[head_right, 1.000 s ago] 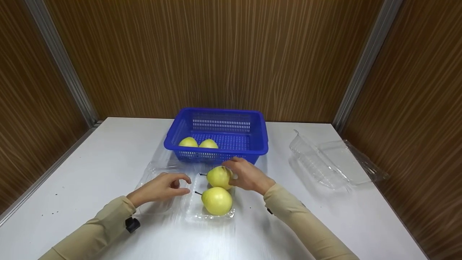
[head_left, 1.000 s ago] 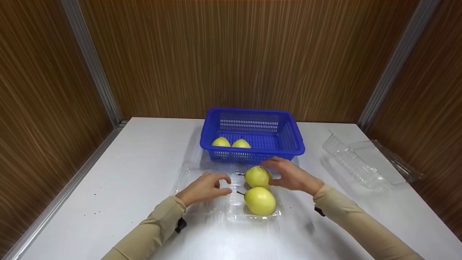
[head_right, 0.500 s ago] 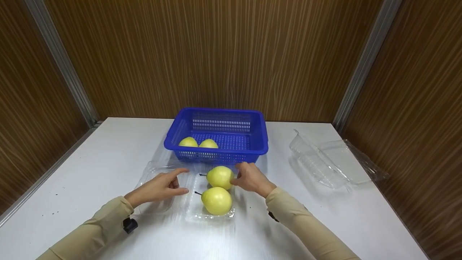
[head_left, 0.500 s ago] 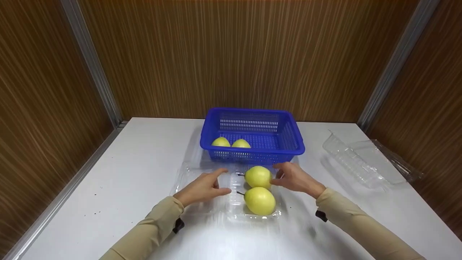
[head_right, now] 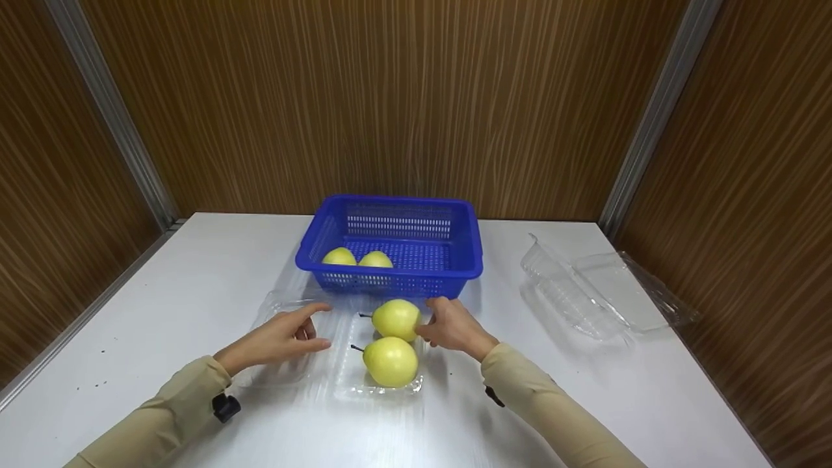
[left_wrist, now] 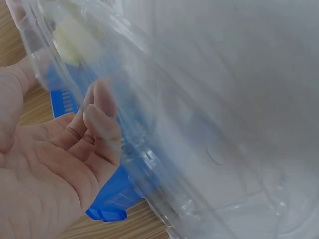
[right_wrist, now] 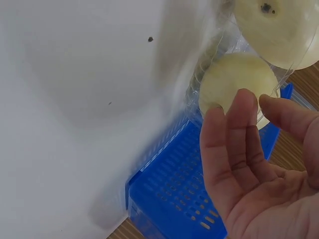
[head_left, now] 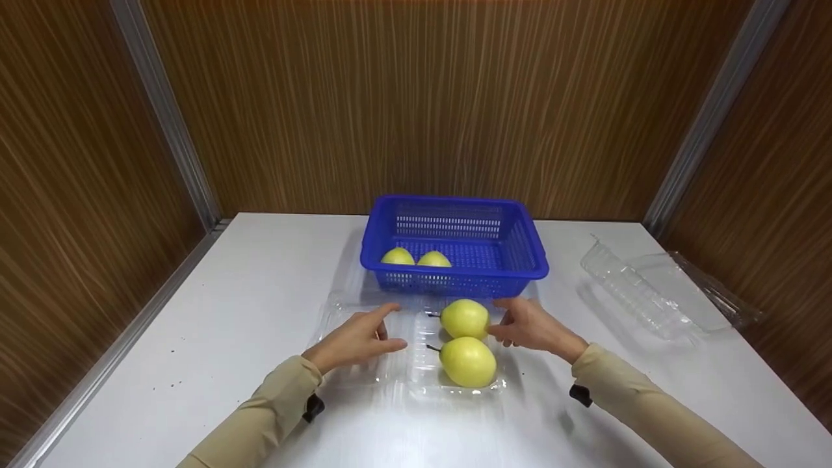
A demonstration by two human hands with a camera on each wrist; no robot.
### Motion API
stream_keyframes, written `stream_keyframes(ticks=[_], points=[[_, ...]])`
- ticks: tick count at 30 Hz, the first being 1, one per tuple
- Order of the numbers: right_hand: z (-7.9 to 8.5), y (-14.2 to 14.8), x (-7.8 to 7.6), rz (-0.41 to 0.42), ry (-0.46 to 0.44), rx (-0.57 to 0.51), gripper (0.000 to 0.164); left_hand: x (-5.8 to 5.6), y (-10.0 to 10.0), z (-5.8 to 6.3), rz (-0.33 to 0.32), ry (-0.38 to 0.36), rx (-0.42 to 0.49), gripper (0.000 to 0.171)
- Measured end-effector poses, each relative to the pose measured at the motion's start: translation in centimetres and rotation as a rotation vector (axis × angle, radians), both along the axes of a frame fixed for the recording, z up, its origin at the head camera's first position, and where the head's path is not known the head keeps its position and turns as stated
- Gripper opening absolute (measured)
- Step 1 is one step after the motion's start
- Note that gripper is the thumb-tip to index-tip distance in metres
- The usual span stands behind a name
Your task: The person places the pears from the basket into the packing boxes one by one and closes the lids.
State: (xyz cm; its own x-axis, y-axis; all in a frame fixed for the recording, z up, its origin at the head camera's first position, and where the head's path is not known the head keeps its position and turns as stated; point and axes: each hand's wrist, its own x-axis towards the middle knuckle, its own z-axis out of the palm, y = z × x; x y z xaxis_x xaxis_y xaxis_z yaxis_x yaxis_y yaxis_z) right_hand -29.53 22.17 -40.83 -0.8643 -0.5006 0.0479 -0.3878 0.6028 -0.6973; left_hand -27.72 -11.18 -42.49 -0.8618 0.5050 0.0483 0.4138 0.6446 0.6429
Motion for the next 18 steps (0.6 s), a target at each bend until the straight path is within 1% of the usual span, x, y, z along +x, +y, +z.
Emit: stream_keyframes(ticks=[11, 16, 18], points=[[-0.5, -0.1, 0.3, 0.007, 0.007, -0.02, 0.058, 0.1, -0.6, 0.0, -0.007, 0.003, -0.005, 0.064], [-0.5, -0.1, 0.5, -0.012, -0.022, 0.011, 0.058, 0.1, -1.4, 0.2, -0.002, 0.002, -0.007, 0.064], [-0.4, -0.1, 0.5, -0.019, -0.038, 0.015, 0.059, 0.0, -1.9, 0.2, 0.01, 0.012, -0.026, 0.064]])
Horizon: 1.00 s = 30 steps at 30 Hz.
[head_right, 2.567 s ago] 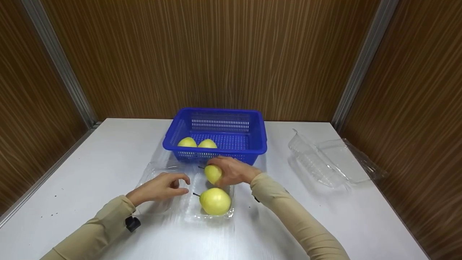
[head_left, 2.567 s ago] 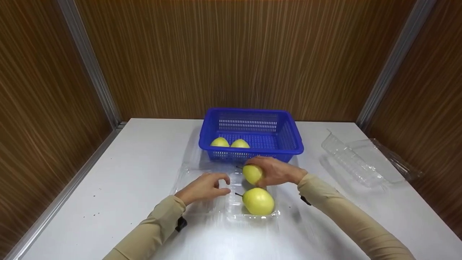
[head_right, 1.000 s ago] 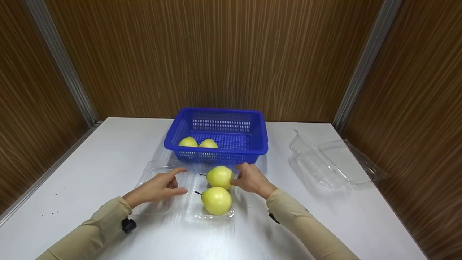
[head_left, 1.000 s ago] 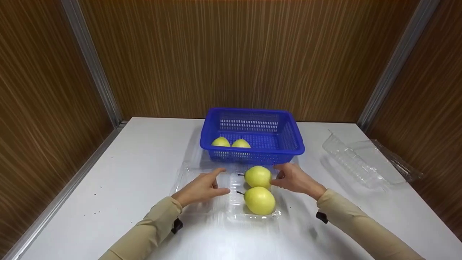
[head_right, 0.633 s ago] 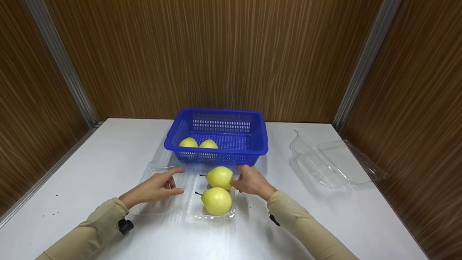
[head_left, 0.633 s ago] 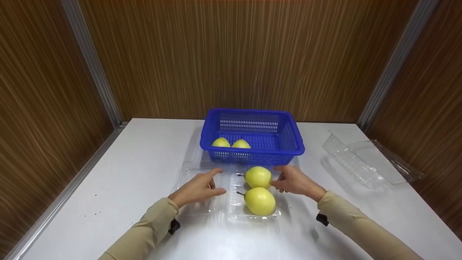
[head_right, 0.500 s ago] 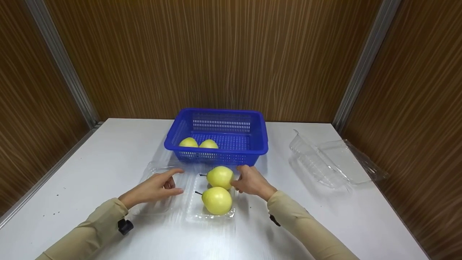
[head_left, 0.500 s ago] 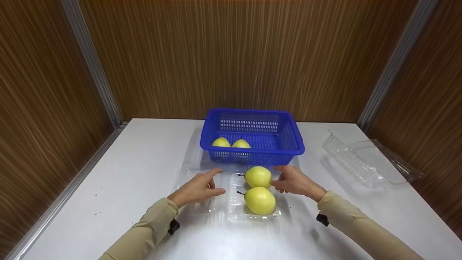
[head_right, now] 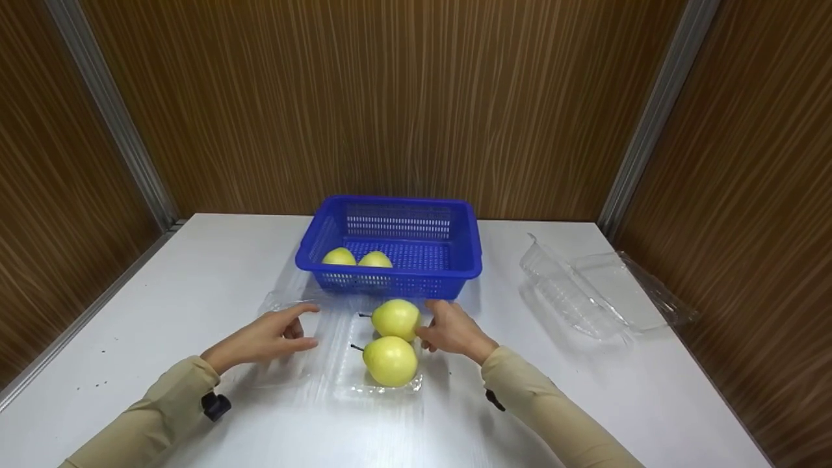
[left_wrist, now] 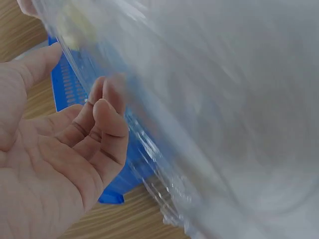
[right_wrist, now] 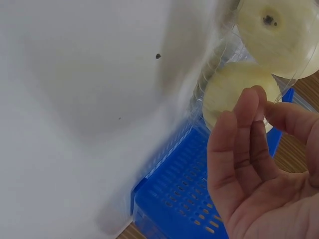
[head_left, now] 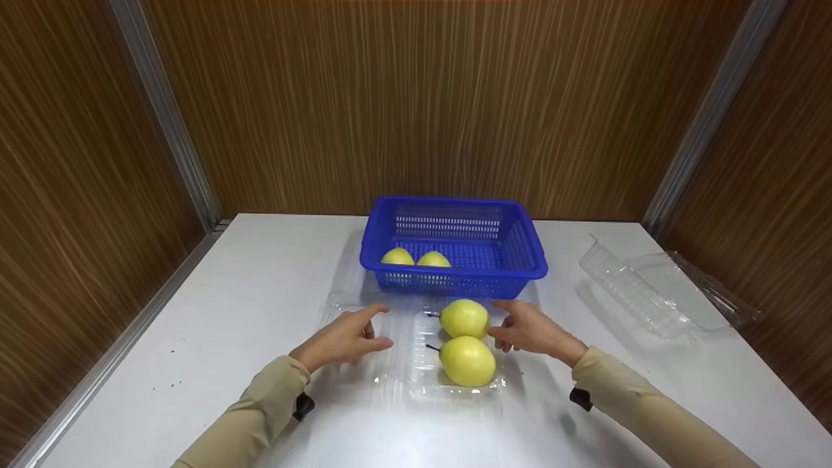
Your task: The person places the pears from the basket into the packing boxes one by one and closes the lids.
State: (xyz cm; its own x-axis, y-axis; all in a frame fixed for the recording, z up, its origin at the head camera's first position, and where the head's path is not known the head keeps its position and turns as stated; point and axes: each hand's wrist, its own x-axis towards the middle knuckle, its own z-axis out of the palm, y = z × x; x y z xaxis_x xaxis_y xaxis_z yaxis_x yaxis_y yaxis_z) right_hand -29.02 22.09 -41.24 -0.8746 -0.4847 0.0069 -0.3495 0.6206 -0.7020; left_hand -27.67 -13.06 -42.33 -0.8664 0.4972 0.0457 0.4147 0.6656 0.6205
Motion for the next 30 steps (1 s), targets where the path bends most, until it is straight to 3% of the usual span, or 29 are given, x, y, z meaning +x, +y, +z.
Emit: stream_keyframes(ticks=[7, 14, 17, 30], points=[[-0.2, -0.2, -0.1, 0.001, -0.011, -0.032, 0.065, -0.3, -1.8, -0.2, 0.112, 0.001, -0.138, 0.065], [-0.3, -0.3, 0.0, 0.0, 0.0, -0.025, 0.065, -0.4, -3.0, -0.6, 0.153, 0.137, -0.238, 0.048], [-0.2, -0.3, -0.1, -0.001, -0.004, -0.03, 0.066, -0.5, -3.3, -0.7, 0.178, 0.162, -0.277, 0.043], [-0.4, -0.3, 0.1, -0.02, -0.002, -0.031, 0.062, -0.4, -3.9, -0.4, 0.265, 0.169, -0.336, 0.038]])
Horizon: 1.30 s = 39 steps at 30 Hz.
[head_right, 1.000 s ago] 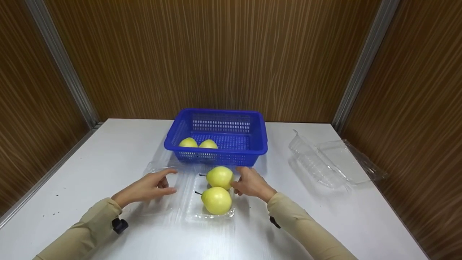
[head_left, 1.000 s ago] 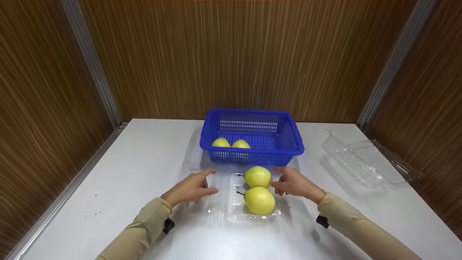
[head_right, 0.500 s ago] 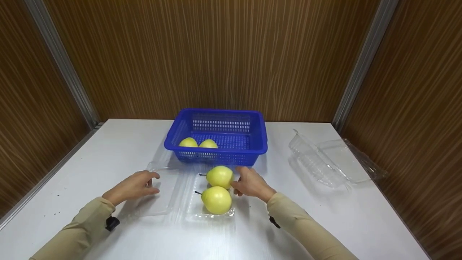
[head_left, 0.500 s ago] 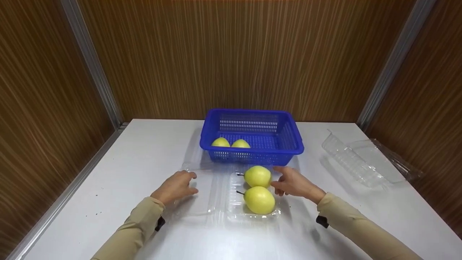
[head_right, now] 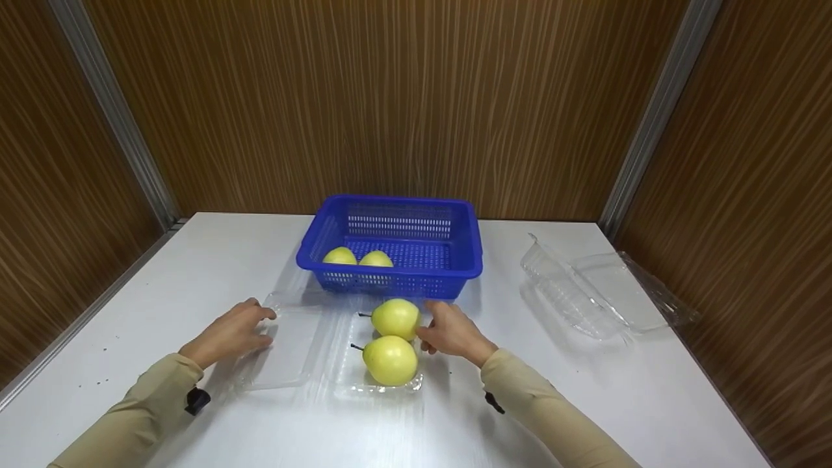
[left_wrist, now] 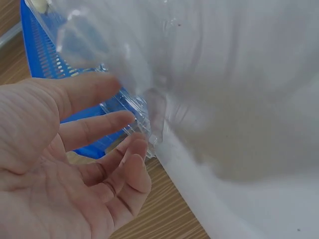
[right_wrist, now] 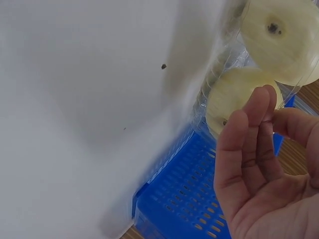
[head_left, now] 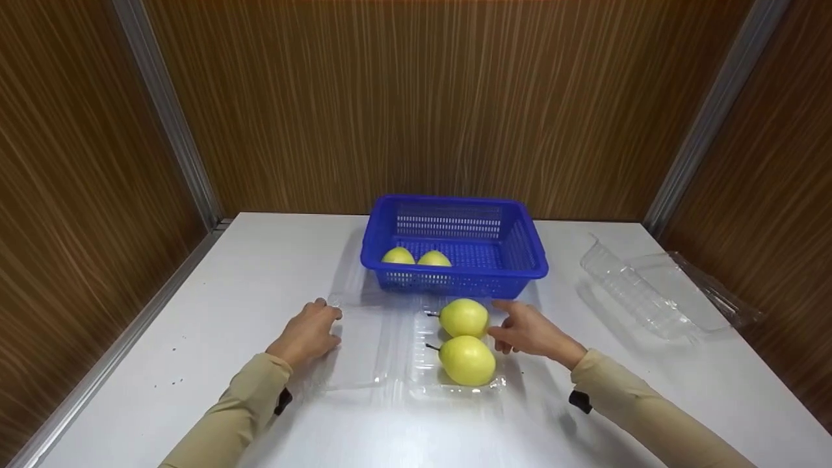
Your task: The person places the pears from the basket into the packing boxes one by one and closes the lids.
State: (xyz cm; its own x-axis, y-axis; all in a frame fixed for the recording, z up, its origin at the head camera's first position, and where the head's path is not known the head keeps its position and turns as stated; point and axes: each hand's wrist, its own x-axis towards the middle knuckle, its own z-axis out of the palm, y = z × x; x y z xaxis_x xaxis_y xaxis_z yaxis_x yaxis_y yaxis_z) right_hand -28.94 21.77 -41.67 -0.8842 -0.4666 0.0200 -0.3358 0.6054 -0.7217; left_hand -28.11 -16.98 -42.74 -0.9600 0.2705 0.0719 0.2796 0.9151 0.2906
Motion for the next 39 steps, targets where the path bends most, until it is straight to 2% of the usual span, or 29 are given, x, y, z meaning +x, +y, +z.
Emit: stream_keyframes(ticks=[3, 7, 12, 14, 24, 31, 34, 39], points=[[-0.1, -0.1, 0.0, -0.002, 0.005, 0.004, 0.063, 0.1, -0.4, -0.1, 0.019, 0.002, 0.009, 0.042], [0.0, -0.2, 0.0, -0.004, 0.009, 0.008, 0.063, 0.2, -1.0, -0.3, 0.032, -0.048, 0.034, 0.047], [0.0, -0.2, 0.0, -0.009, 0.011, 0.002, 0.065, 0.3, -1.4, -0.1, 0.004, -0.13, 0.106, 0.05], [-0.1, -0.2, 0.1, -0.012, 0.007, -0.003, 0.065, 0.3, -1.3, 0.0, -0.007, -0.141, 0.127, 0.052], [-0.1, -0.3, 0.0, -0.01, 0.0, -0.003, 0.067, 0.2, -2.2, 0.8, -0.002, -0.122, 0.223, 0.054], [0.0, -0.4, 0.2, -0.026, -0.009, 0.003, 0.067, -0.4, -3.2, 2.3, 0.039, -0.151, 0.289, 0.054], [-0.1, -0.4, 0.1, -0.029, -0.014, -0.007, 0.067, -0.5, -3.4, 2.9, 0.058, -0.153, 0.352, 0.056], [-0.3, -0.4, 0.1, -0.023, -0.017, -0.019, 0.066, -0.3, -3.5, 3.6, 0.042, -0.123, 0.448, 0.053]])
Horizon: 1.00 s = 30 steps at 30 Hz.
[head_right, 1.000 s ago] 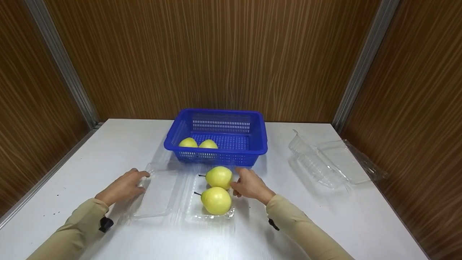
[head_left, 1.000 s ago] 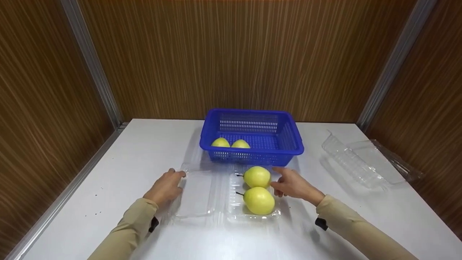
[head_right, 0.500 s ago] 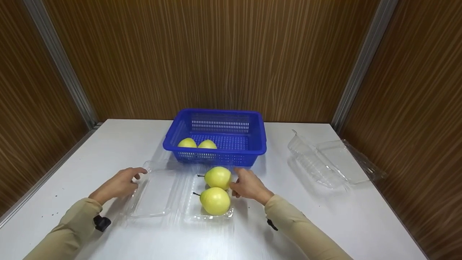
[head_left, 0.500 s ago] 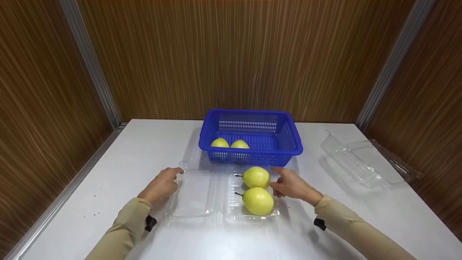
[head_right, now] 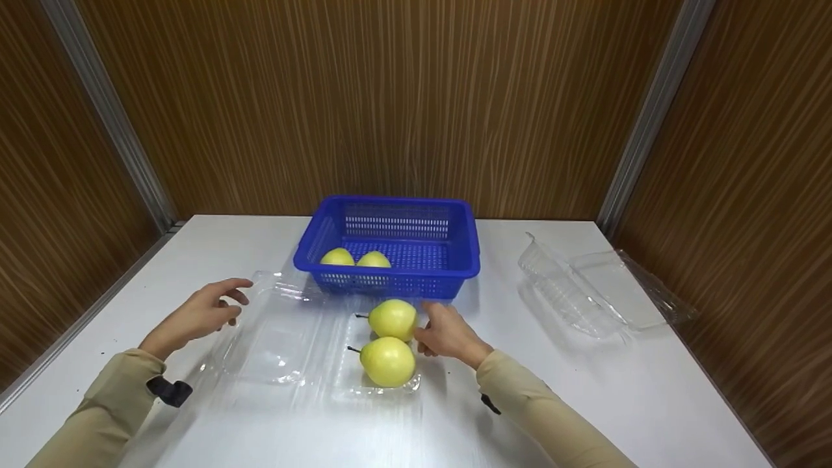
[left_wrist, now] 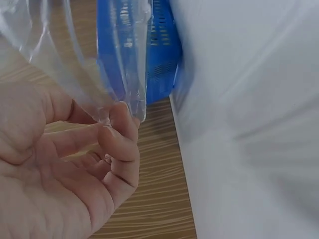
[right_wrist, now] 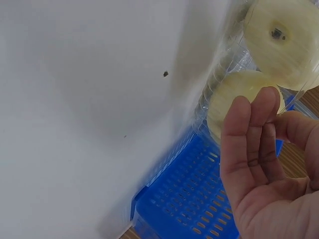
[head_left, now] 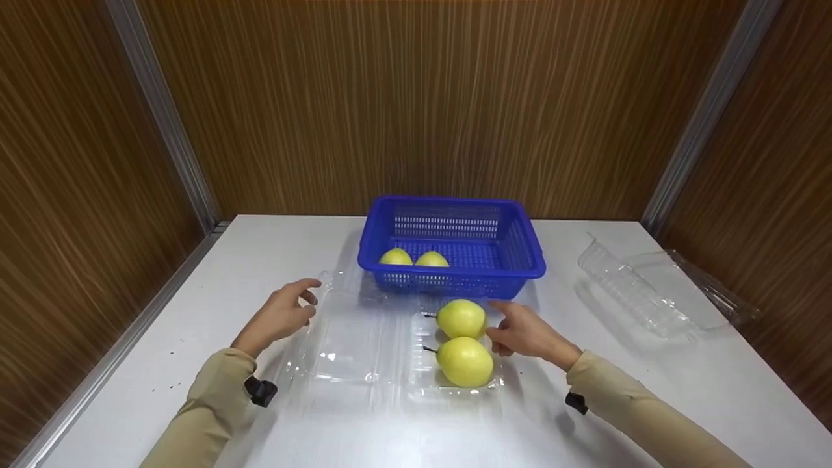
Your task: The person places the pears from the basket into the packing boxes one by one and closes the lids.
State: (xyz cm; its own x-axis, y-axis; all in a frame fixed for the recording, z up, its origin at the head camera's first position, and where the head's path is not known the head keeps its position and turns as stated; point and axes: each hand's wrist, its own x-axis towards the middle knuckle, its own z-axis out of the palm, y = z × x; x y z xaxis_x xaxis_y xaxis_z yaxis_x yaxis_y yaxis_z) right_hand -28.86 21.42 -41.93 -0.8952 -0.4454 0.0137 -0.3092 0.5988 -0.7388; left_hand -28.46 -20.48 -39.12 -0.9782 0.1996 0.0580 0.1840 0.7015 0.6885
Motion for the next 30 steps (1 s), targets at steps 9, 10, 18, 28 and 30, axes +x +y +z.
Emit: stream_keyframes(ticks=[9, 10, 18, 28, 30], points=[[0.1, 0.1, 0.0, 0.009, -0.014, -0.014, 0.066, 0.3, 0.1, 0.7, 0.047, 0.017, 0.102, 0.051], [0.1, 0.1, 0.0, 0.008, -0.014, -0.015, 0.066, 0.4, 0.1, 0.7, 0.052, 0.026, 0.114, 0.051], [0.1, -0.1, 0.1, 0.001, 0.016, 0.007, 0.07, 0.7, 1.0, 1.2, 0.041, 0.153, 0.217, 0.04], [0.1, -0.2, 0.3, -0.007, 0.006, 0.017, 0.069, 1.0, 1.3, 0.9, 0.137, 0.209, 0.236, 0.017], [0.2, -0.2, 0.3, -0.006, 0.008, 0.015, 0.069, 1.1, 1.4, 0.9, 0.154, 0.212, 0.236, 0.015]])
